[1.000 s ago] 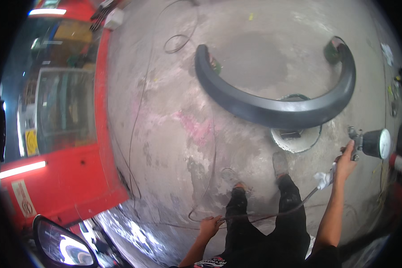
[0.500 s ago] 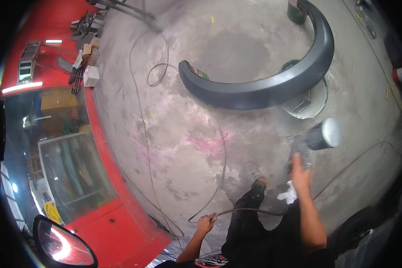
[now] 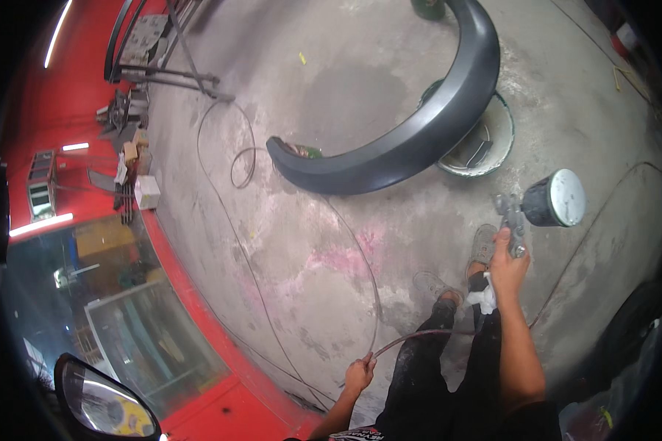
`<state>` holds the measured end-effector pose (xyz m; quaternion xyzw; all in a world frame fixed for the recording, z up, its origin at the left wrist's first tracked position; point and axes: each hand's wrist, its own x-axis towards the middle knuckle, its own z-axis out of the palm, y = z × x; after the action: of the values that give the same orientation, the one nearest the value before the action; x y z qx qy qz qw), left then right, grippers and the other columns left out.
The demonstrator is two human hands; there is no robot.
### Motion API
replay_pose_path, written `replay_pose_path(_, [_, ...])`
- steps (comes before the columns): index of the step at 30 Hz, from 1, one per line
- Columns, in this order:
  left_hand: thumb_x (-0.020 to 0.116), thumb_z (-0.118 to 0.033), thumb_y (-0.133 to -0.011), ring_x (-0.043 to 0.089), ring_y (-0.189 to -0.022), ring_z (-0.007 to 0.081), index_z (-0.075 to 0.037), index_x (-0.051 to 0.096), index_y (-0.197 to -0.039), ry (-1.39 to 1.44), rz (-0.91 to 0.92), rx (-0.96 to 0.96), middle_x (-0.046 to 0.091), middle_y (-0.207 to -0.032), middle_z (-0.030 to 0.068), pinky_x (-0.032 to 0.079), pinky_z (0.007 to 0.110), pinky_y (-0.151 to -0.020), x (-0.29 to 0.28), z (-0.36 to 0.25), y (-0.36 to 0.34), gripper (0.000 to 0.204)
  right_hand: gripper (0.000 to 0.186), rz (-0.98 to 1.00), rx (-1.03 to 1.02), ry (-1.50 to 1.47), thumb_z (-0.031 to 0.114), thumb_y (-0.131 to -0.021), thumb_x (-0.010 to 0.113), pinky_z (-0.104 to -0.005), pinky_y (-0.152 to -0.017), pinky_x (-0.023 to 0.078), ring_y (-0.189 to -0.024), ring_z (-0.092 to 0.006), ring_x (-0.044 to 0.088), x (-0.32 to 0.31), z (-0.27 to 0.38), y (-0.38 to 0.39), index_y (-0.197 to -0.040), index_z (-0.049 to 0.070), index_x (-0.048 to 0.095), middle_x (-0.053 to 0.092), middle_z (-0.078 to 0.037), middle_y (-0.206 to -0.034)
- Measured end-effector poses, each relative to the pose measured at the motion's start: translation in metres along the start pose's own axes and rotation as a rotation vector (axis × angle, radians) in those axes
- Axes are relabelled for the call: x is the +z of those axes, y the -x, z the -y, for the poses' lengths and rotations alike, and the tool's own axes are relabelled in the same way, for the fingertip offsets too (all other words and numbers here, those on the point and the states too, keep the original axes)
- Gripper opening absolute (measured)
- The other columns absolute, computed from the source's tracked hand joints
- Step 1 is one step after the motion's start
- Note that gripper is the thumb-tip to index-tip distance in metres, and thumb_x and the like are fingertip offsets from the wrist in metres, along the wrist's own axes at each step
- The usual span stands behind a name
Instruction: The person paints car parts using a spray gun. They spray a curved car component on the floor and then move to spray a long, straight car part placed on a metal stand.
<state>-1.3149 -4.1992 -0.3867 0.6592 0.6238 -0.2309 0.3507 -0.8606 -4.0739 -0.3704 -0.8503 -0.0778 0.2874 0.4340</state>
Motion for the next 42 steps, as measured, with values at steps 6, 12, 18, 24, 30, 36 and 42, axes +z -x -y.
replay_pose_path(6, [0.048,-0.041,-0.094,0.062,-0.091,0.0393,-0.015,0.061,-0.121,-0.03,0.153,-0.087,0.065,-0.093,0.0225,0.049,0.047,-0.08,-0.017,-0.022,-0.018,0.04,0.035,0.209,0.222,-0.151,0.035,-0.091,0.058,-0.0323,-0.056,0.046,-0.059,-0.0159,0.057,-0.033,0.028,-0.009,-0.088,0.0,0.065,0.061,-0.006,-0.067])
replay_pose_path(12, [0.045,-0.047,-0.094,0.062,-0.095,0.0394,-0.016,0.061,-0.121,-0.093,0.383,0.087,0.066,-0.098,0.0211,0.049,0.046,-0.083,-0.053,-0.086,-0.035,0.044,0.041,0.868,0.096,0.091,0.037,-0.085,0.065,-0.03,-0.055,0.047,-0.058,-0.0147,0.059,-0.075,0.043,-0.031,-0.1,-0.001,0.065,0.062,-0.006,-0.067])
replay_pose_path(18, [0.045,-0.05,-0.094,0.061,-0.1,0.0386,-0.014,0.059,-0.124,-0.007,0.333,0.118,0.064,-0.106,0.0217,0.049,0.042,-0.085,-0.066,-0.149,-0.04,0.049,0.046,0.383,0.057,-0.103,0.043,-0.084,0.066,-0.0325,-0.056,0.046,-0.058,-0.0167,0.059,-0.093,0.066,-0.135,-0.098,-0.001,0.067,0.061,-0.007,-0.066])
replay_pose_path(24, [0.045,-0.049,-0.094,0.063,-0.09,0.0399,-0.016,0.059,-0.124,-0.033,0.202,0.016,0.064,-0.089,0.0244,0.049,0.043,-0.077,-0.094,-0.179,-0.061,0.046,0.048,-0.323,-0.008,-0.155,0.042,-0.09,0.058,-0.0374,-0.072,0.047,-0.077,-0.0265,0.062,-0.116,0.1,-0.239,-0.104,-0.003,0.064,0.065,-0.018,-0.082])
replay_pose_path(30, [0.049,-0.046,-0.093,0.063,-0.092,0.0392,-0.014,0.062,-0.12,-0.028,0.113,0.039,0.064,-0.091,0.0243,0.049,0.042,-0.078,-0.14,-0.172,-0.102,0.043,0.05,-0.193,0.004,-0.207,0.044,-0.091,0.055,-0.0415,-0.083,0.045,-0.092,-0.0384,0.062,-0.082,0.093,-0.185,-0.109,-0.002,0.062,0.066,-0.023,-0.097])
replay_pose_path(36, [0.052,-0.04,-0.093,0.063,-0.095,0.0377,-0.01,0.063,-0.116,-0.26,0.325,-0.039,0.065,-0.098,0.0232,0.049,0.041,-0.08,-0.195,-0.117,-0.097,0.04,0.045,0.283,0.049,-0.172,0.037,-0.086,0.064,-0.0418,-0.079,0.047,-0.094,-0.04,0.063,0.016,0.079,-0.03,-0.112,0.0,0.06,0.064,-0.029,-0.096])
replay_pose_path(42, [0.051,-0.042,-0.093,0.062,-0.092,0.0401,-0.013,0.064,-0.117,-0.229,0.278,0.039,0.065,-0.094,0.023,0.049,0.047,-0.08,-0.236,-0.021,-0.107,0.039,0.036,0.693,0.074,-0.226,0.03,-0.085,0.066,-0.0374,-0.07,0.049,-0.082,-0.0303,0.066,0.098,0.097,0.053,-0.101,-0.002,0.062,0.064,-0.024,-0.086])
